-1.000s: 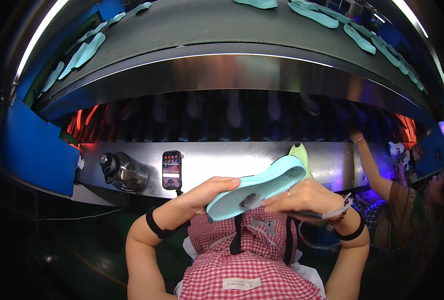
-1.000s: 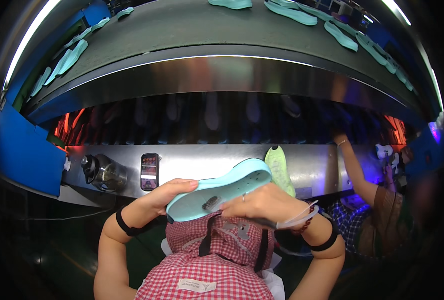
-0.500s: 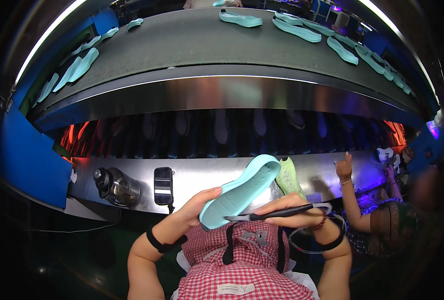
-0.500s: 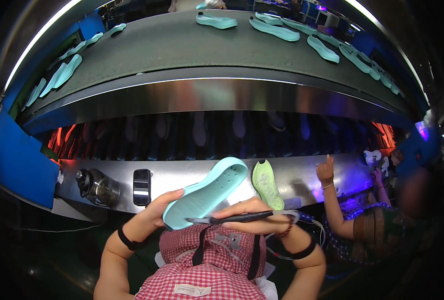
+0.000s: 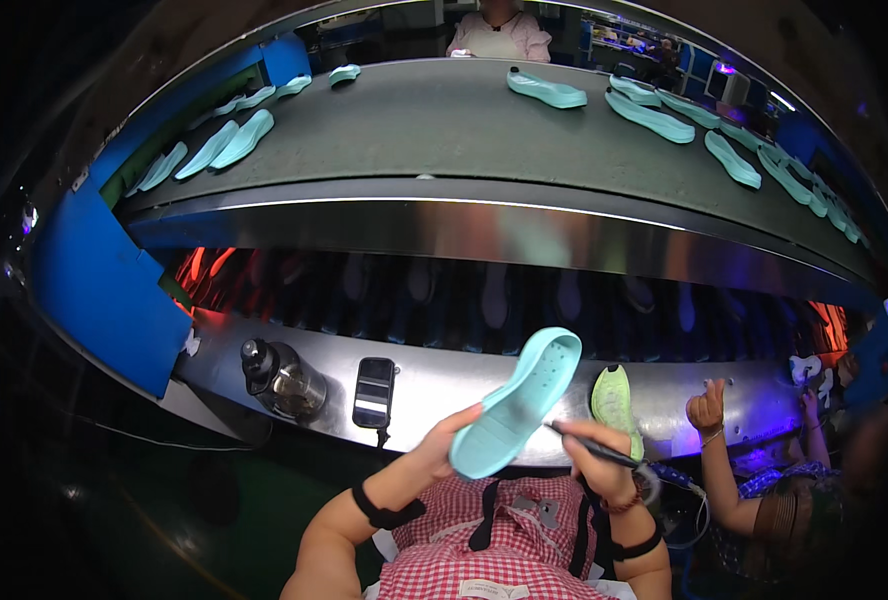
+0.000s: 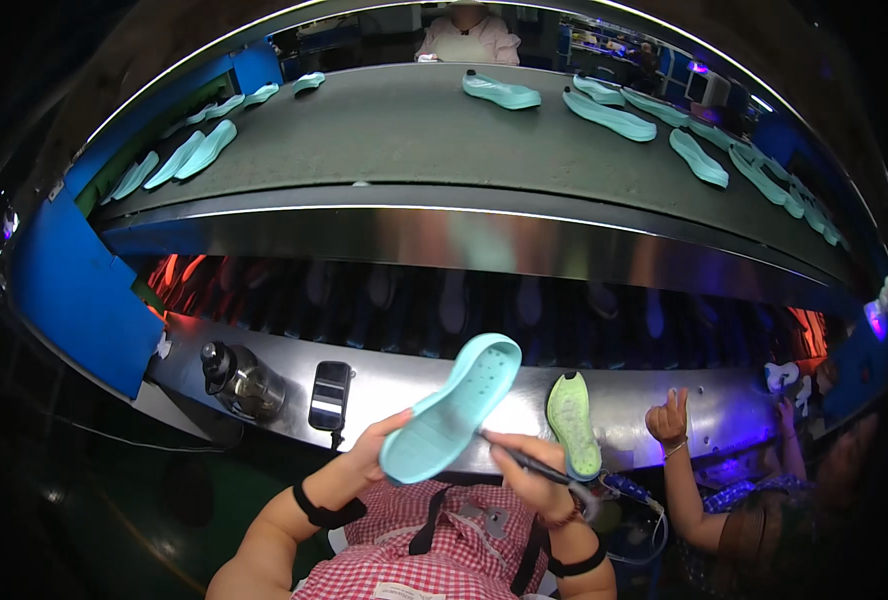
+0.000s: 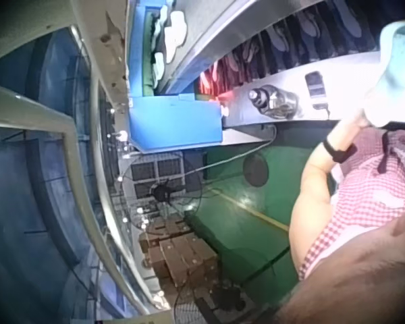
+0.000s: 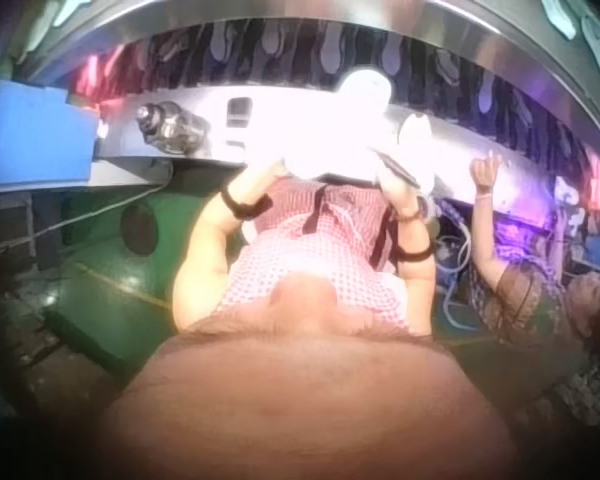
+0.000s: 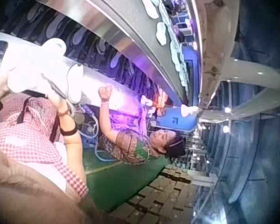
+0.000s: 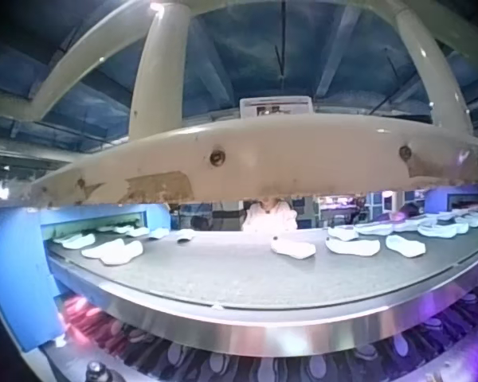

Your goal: Applying glue or primer to the interior of shoe soles using a brush at a manufacturing conveyor belt.

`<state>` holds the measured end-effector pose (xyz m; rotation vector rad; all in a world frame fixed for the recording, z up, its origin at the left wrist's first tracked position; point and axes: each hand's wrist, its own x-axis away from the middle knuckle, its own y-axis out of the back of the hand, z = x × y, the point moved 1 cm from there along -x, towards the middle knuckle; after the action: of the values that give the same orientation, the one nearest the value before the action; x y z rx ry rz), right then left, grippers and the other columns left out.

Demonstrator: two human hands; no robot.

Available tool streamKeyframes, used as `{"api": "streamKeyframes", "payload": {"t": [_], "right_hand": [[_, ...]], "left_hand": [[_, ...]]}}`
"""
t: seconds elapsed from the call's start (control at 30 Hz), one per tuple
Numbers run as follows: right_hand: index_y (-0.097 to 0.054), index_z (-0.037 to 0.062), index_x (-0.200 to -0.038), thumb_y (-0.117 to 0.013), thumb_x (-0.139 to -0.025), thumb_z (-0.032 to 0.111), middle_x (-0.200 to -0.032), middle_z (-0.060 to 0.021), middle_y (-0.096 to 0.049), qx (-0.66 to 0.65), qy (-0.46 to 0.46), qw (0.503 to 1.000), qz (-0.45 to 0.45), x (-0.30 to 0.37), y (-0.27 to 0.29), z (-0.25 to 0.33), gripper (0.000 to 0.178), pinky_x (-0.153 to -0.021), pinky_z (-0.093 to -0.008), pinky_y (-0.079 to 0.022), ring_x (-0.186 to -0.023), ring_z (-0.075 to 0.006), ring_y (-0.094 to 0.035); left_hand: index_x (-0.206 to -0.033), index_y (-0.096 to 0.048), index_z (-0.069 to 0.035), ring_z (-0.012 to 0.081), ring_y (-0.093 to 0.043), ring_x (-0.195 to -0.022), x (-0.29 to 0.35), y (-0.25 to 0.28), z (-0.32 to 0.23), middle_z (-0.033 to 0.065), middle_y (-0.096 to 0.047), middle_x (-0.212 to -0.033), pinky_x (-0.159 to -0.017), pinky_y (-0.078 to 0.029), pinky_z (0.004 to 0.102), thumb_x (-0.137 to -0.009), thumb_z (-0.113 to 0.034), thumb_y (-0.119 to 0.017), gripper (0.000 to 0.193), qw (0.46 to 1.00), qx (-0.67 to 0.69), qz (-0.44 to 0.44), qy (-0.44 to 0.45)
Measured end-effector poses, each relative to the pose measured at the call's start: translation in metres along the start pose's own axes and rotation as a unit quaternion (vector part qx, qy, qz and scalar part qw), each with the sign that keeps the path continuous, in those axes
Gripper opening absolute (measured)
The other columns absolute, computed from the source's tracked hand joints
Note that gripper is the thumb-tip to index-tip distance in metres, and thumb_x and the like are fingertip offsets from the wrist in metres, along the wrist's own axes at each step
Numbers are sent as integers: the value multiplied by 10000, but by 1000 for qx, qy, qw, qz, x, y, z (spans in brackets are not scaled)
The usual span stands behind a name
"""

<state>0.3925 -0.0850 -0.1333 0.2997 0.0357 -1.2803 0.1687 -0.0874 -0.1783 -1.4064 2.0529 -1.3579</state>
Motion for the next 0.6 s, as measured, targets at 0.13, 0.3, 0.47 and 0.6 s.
{"api": "streamKeyframes", "payload": {"t": [0.13, 0.3, 0.47, 0.6], "right_hand": [[-606, -32, -993, -579, -762, -15, -812, -107, -631, -204, -43, 978, -11, 20, 14, 18, 233, -477, -165, -422, -538, -84, -544], [-599, 5, -1039, -575, -816, 64, -694, -9, -576, -188, -149, 970, -51, 30, 12, -28, 232, -475, -159, -419, -520, -43, -508], [-598, 6, -1025, -563, -828, 93, -670, -2, -570, -246, -136, 950, -134, 36, 11, -55, 219, -475, -151, -407, -510, -37, -493], [-594, -9, -1019, -550, -830, 89, -697, -19, -582, -247, -141, 942, -178, 45, 19, -74, 217, -472, -158, -410, -500, -43, -484]], "left_hand": [[-1237, -375, 61, 294, -538, -1025, 35, -9, -72, 198, -512, -1155, -887, -431, 399, -883, -351, -359, 544, 970, -135, 19, -201], [-1260, -329, 48, 413, -459, -1084, 28, -29, -233, 229, -451, -1210, -902, -360, 588, -894, -421, -285, 597, 919, -119, 168, -337], [-1357, -19, 9, 337, -162, -1302, 1, -39, -297, 186, -98, -1420, -1049, -128, 540, -878, -480, -312, 744, 848, 135, -53, -510], [-1319, -196, 67, 271, -218, -1289, -39, -4, -299, 210, -212, -1374, -1062, -207, 327, -924, -295, -371, 564, 732, -250, -141, -618]]}}
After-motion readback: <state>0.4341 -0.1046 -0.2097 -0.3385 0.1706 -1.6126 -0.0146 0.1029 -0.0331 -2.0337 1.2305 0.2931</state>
